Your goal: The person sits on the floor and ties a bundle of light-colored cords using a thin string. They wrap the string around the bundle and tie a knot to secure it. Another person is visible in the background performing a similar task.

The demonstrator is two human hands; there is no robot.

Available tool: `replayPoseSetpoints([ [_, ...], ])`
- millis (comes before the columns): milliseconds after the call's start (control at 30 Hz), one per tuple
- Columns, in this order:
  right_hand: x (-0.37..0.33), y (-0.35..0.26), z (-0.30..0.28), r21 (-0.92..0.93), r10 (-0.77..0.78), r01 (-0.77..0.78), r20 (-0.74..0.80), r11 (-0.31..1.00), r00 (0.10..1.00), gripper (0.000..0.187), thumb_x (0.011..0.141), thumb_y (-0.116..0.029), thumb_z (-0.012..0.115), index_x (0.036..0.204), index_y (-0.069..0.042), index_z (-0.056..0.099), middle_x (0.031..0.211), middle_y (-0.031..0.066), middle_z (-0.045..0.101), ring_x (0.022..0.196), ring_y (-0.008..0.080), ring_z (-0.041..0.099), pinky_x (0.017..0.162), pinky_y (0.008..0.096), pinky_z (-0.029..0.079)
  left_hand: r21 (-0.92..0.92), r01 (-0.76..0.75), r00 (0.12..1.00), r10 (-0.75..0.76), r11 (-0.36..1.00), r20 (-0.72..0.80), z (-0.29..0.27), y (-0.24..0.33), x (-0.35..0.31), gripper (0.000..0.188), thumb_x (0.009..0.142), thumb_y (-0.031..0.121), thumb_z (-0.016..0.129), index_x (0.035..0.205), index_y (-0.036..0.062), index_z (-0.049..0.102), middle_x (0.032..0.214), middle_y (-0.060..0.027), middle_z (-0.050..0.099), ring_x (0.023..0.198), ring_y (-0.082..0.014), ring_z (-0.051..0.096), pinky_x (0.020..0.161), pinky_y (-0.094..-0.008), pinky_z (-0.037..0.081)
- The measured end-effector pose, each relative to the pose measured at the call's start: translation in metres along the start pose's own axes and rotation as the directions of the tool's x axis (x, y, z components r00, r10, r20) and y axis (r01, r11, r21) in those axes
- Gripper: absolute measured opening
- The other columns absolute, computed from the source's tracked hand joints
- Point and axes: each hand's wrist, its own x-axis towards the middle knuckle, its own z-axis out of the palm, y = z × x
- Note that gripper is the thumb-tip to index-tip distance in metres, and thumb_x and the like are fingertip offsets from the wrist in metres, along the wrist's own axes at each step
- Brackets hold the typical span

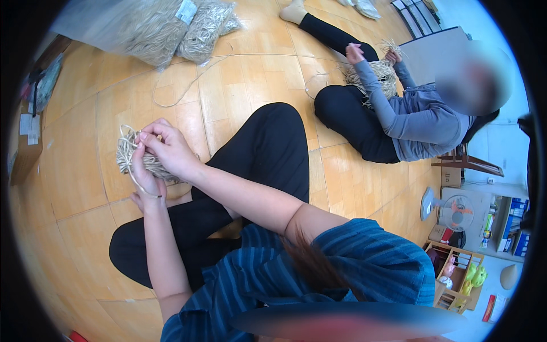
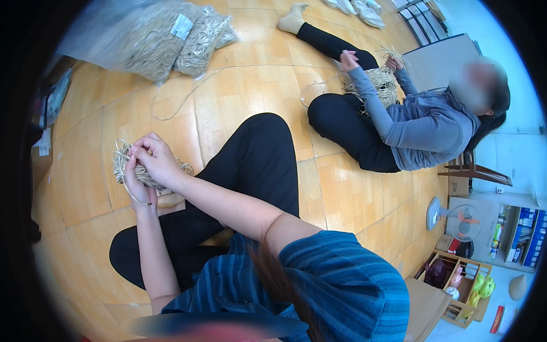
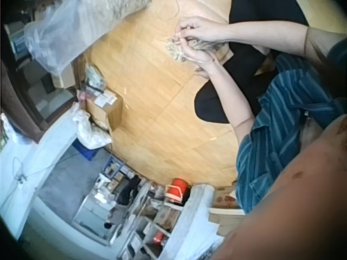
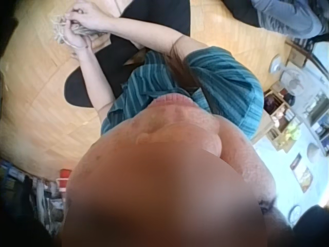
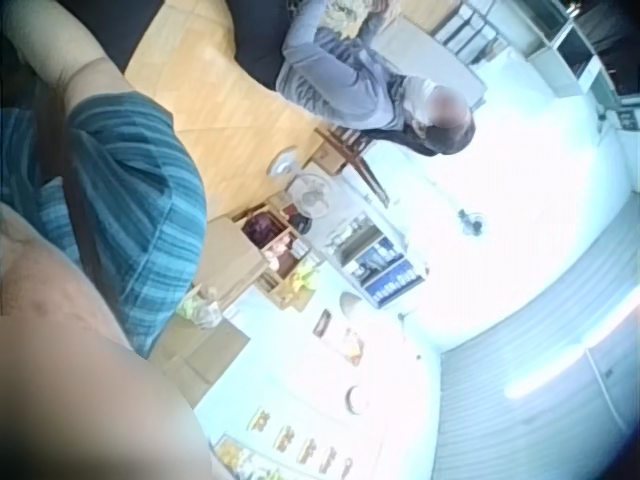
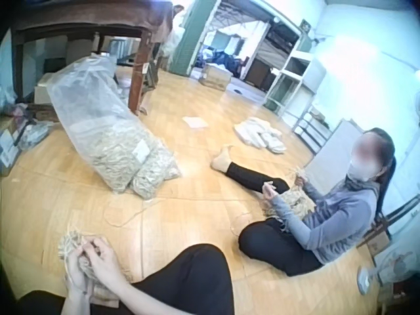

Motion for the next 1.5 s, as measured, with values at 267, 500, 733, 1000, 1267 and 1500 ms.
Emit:
replayPoseSetpoints([
  [267, -0.008, 0.001, 0.005, 0.317, 0.201, -0.169, -0.069, 0.933, 0.977, 0.007, 0.094, -0.013, 0.053, 0.094, -0.008, 0.058, 0.089, 0.003, 0.063, 0.071, 0.0061, 0.056, 0.06, 0.0175, 0.044, 0.164, -0.149, 0.983, 0.164, 0.975, -0.081, -0.001, -0.007, -0.002, 0.015, 0.082, 0.012, 0.061, 0.094, 0.0024, 0.061, 0.081, -0.0032, 0.058, 0.074, -0.0104, 0.055, 0.065, -0.024, 0.044],
  [500, 0.002, -0.001, 0.002, 0.329, 0.218, -0.182, -0.077, 0.927, 0.973, 0.01, 0.094, -0.012, 0.053, 0.089, -0.006, 0.059, 0.073, -0.0008, 0.056, 0.058, 0.0035, 0.046, 0.049, 0.0184, 0.036, 0.26, -0.264, 0.964, 0.263, 0.929, 0.037, 0.01, 0.0, 0.0, 0.006, 0.082, 0.006, 0.06, 0.086, 0.0018, 0.06, 0.073, -0.0008, 0.058, 0.062, -0.0078, 0.054, 0.056, -0.0216, 0.043],
  [733, 0.007, -0.002, 0.003, 0.374, 0.313, -0.276, -0.041, 0.885, 0.949, 0.014, 0.096, -0.015, 0.051, 0.088, -0.007, 0.058, 0.073, -0.0006, 0.055, 0.059, 0.0039, 0.045, 0.051, 0.0168, 0.036, 0.362, -0.287, 0.956, 0.291, 0.887, 0.043, 0.004, -0.002, 0.002, 0.008, 0.083, 0.007, 0.06, 0.089, 0.0013, 0.059, 0.075, -0.0012, 0.059, 0.063, -0.0077, 0.055, 0.057, -0.0216, 0.045],
  [1000, -0.001, -0.012, 0.005, 0.421, 0.27, -0.28, 0.083, 0.863, 0.959, 0.018, 0.101, -0.022, 0.044, 0.104, -0.006, 0.052, 0.098, 0.0049, 0.057, 0.065, 0.0046, 0.046, 0.054, 0.017, 0.037, 0.129, -0.136, 0.984, 0.15, 0.982, -0.101, 0.002, 0.007, 0.004, 0.013, 0.083, 0.014, 0.062, 0.084, 0.0018, 0.058, 0.07, -0.0034, 0.056, 0.062, -0.0114, 0.055, 0.055, -0.0234, 0.045],
  [1267, 0.003, -0.006, -0.009, 0.808, 0.338, -0.338, 0.185, 0.482, 0.923, 0.015, 0.101, -0.023, 0.043, 0.102, -0.009, 0.05, 0.091, 0.0022, 0.054, 0.062, 0.0046, 0.042, 0.046, 0.0161, 0.034, 0.091, -0.072, 0.987, 0.084, 0.993, -0.135, 0.007, 0.003, 0.004, 0.014, 0.082, 0.014, 0.062, 0.089, 0.0022, 0.06, 0.078, -0.0033, 0.058, 0.073, -0.0114, 0.055, 0.07, -0.0251, 0.044],
  [1500, 0.009, -0.008, -0.012, 0.691, 0.375, -0.373, 0.157, 0.62, 0.914, 0.013, 0.101, -0.017, 0.041, 0.101, -0.006, 0.048, 0.078, 0.0, 0.047, 0.055, 0.0044, 0.039, 0.042, 0.0171, 0.031, 0.291, -0.296, 0.943, 0.328, 0.91, -0.064, 0.006, 0.004, 0.0, 0.009, 0.08, 0.008, 0.06, 0.084, -0.0002, 0.06, 0.082, -0.0038, 0.061, 0.078, -0.0092, 0.057, 0.068, -0.0248, 0.045],
])
